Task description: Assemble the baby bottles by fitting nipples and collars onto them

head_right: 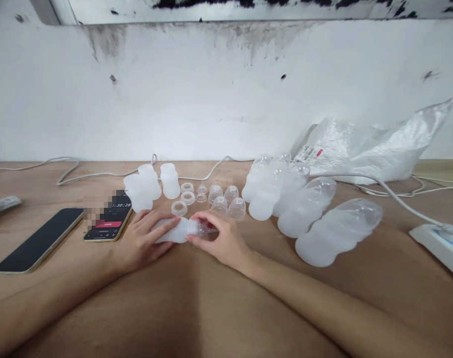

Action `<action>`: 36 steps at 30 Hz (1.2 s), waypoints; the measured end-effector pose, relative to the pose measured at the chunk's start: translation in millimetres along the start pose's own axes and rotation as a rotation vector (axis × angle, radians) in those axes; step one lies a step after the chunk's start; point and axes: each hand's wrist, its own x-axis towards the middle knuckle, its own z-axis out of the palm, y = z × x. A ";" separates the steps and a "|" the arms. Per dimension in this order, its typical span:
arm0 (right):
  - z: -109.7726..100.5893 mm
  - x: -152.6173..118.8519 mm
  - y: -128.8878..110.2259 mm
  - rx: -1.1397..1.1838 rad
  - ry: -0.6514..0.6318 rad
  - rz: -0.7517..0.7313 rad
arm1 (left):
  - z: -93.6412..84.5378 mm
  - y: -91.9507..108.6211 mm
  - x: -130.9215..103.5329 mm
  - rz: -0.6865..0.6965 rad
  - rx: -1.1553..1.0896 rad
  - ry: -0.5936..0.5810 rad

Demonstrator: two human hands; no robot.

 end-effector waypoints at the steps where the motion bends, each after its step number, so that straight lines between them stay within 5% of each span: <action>1: 0.0 0.2 0.1 0.002 0.005 -0.017 | -0.3 -0.1 -0.2 -0.012 -0.014 0.007; 6: -1.3 1.5 -0.8 0.014 0.004 -0.202 | -10.9 -4.0 4.6 -0.145 -0.347 -0.095; 10: -1.6 0.6 -2.0 0.020 -0.001 -0.171 | -17.4 -6.6 9.1 -0.183 -0.522 -0.237; 22: 2.9 7.1 -25.0 0.380 -0.037 0.484 | -10.3 11.0 8.0 -0.001 0.074 0.036; 25: 1.1 9.9 -29.1 0.458 -0.071 0.545 | -9.7 13.3 8.5 0.002 0.153 0.129; 33: -24.8 19.9 -27.3 -0.266 -0.346 0.086 | -8.2 7.6 2.0 -0.112 -0.085 0.045; 36: -26.0 16.8 -28.6 -0.322 -0.377 0.076 | -8.9 8.3 1.4 -0.029 -0.007 0.076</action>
